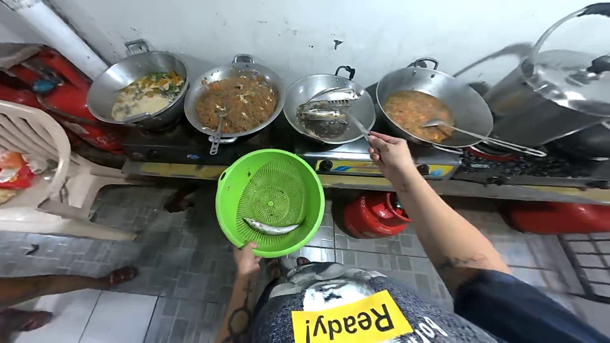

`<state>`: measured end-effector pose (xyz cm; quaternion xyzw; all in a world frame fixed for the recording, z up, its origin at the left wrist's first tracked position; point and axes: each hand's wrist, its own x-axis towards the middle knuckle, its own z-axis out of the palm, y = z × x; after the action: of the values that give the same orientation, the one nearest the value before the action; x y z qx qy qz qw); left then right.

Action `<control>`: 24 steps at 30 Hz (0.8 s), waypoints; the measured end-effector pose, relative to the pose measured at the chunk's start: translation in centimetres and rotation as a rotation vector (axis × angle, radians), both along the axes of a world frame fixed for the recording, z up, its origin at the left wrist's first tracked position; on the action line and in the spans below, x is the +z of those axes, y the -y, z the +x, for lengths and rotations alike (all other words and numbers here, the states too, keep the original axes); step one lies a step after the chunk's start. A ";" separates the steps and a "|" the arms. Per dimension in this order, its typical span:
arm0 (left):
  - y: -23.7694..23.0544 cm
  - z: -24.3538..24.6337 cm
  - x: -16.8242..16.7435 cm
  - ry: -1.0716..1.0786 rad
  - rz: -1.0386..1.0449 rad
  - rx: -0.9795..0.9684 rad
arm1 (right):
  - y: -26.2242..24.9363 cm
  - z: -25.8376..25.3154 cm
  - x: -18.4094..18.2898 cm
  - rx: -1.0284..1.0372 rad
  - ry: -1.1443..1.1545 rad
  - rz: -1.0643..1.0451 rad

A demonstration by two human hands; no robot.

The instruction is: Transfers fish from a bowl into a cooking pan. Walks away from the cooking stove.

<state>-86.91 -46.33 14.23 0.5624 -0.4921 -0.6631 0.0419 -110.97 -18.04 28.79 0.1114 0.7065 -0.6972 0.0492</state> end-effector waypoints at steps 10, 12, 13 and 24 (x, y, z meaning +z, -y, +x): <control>1.1 0.7 -1.2 -0.053 -0.019 0.033 | 3.6 -3.4 -8.4 -0.025 0.089 0.011; 1.4 0.6 -1.1 -0.047 -0.015 0.037 | 3.8 -3.7 -8.8 -0.040 0.125 0.028; 1.5 0.4 -1.0 -0.043 -0.018 0.032 | 3.9 -4.0 -8.9 -0.065 0.149 0.028; 2.2 -0.5 -0.8 -0.030 0.026 0.028 | 4.4 -6.9 -8.9 -0.060 0.273 0.144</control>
<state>-87.42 -48.55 13.48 0.5599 -0.4746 -0.6773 0.0512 -117.86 -22.48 19.92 0.2294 0.7376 -0.6244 0.1160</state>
